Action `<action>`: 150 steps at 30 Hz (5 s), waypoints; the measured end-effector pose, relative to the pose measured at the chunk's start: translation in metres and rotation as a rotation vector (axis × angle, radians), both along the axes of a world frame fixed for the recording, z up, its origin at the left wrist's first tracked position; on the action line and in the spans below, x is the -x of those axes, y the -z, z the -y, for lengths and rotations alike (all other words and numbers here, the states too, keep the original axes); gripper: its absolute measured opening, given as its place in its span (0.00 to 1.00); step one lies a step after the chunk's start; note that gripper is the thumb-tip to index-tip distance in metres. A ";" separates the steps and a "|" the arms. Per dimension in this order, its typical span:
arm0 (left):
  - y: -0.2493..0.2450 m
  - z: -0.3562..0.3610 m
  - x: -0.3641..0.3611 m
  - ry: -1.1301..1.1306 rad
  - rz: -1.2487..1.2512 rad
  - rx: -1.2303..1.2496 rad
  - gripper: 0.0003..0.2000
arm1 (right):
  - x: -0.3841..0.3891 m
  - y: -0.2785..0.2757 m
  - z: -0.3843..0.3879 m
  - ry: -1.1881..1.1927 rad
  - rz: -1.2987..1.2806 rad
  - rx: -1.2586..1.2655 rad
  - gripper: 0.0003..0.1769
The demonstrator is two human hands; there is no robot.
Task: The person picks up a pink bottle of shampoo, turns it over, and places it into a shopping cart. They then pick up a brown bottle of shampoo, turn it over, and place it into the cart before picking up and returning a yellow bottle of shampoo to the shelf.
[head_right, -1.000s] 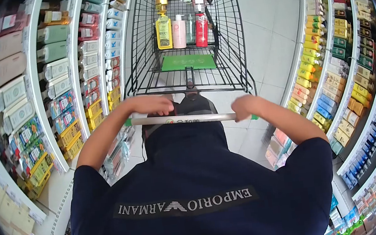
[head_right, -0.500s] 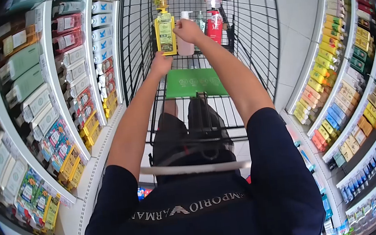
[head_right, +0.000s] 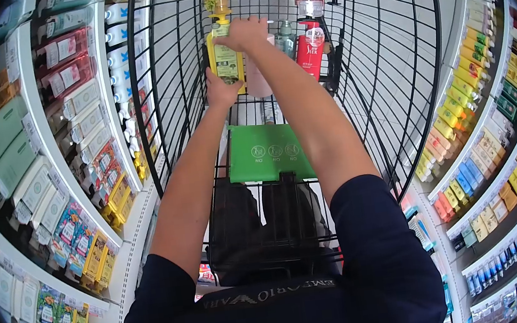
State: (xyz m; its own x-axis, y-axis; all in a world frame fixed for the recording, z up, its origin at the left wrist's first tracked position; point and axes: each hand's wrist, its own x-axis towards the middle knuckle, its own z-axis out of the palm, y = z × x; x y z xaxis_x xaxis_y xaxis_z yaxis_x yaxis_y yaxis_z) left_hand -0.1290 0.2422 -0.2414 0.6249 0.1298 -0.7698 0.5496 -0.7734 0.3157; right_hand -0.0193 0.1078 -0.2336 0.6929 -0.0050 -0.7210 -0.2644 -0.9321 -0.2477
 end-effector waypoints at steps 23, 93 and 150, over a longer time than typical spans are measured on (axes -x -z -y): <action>-0.061 0.012 0.028 -0.009 0.329 -0.020 0.50 | 0.061 -0.078 0.017 0.516 0.154 -0.607 0.38; -0.601 -0.303 0.331 -0.866 1.244 1.288 0.22 | 0.336 -0.616 -0.324 0.049 -0.075 -1.726 0.33; -0.572 -0.310 0.376 -0.939 1.372 1.322 0.30 | 0.376 -0.539 -0.286 -0.412 -0.403 -1.353 0.27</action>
